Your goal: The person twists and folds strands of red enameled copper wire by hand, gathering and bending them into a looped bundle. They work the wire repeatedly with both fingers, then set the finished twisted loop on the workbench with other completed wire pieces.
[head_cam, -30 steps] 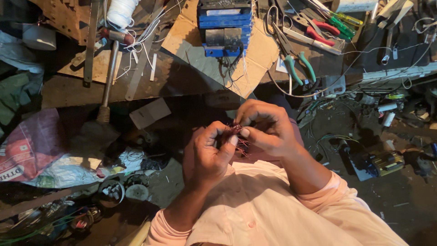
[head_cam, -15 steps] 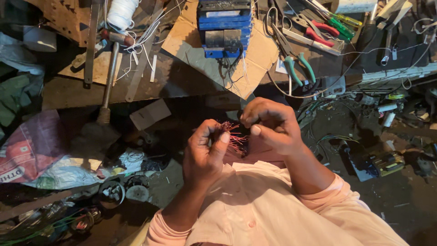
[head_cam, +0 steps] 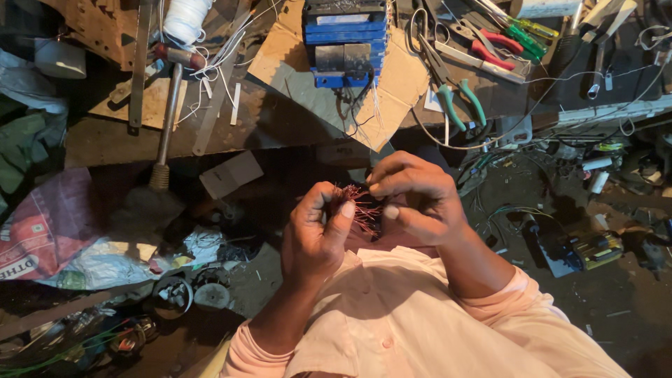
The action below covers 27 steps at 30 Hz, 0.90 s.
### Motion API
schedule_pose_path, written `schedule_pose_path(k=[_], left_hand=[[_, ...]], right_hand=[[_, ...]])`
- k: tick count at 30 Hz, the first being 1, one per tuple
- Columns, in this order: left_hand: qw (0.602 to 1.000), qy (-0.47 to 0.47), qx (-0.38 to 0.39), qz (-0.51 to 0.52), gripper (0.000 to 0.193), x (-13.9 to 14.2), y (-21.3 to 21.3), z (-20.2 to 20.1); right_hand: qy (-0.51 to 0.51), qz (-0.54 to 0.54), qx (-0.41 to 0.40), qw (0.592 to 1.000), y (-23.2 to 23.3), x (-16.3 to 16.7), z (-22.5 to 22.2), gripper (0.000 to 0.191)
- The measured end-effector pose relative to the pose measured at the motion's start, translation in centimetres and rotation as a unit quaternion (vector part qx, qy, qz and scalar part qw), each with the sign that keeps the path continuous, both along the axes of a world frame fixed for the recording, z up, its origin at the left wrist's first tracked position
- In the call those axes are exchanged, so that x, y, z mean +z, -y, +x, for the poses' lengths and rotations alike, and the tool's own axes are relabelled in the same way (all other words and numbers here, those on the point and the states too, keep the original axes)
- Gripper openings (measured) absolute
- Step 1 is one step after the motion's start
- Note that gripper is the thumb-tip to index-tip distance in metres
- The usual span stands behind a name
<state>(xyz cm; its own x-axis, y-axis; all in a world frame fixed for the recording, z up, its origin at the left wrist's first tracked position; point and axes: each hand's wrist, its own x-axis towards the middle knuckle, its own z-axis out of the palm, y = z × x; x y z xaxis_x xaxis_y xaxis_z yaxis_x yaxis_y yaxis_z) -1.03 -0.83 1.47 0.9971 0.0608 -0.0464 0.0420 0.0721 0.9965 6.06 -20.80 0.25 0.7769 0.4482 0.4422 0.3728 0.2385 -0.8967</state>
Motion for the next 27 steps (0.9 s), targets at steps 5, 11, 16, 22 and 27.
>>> schedule_pose_path(k=[5,11,16,22,27], left_hand=[[0.999,0.021,0.008,0.024,0.013,0.1,-0.1,0.2],[0.999,0.011,0.016,0.047,0.012,0.4,0.0,0.1],[0.998,0.018,0.022,0.051,0.013,0.2,-0.1,0.1],[0.998,0.017,0.028,0.053,0.013,0.1,-0.1,-0.1],[0.990,0.030,0.032,0.130,0.013,0.5,0.1,-0.2]], right_hand=[[0.019,-0.039,0.007,0.999,0.2,0.2,-0.3,0.026],[0.046,-0.056,-0.010,0.997,0.1,0.9,-0.4,0.027],[0.066,-0.074,-0.020,0.995,-0.2,1.6,-0.5,0.025],[0.134,-0.106,-0.031,0.985,-0.3,2.3,-0.5,0.023],[0.203,-0.116,-0.032,0.972,-0.5,2.3,-0.3,0.020]])
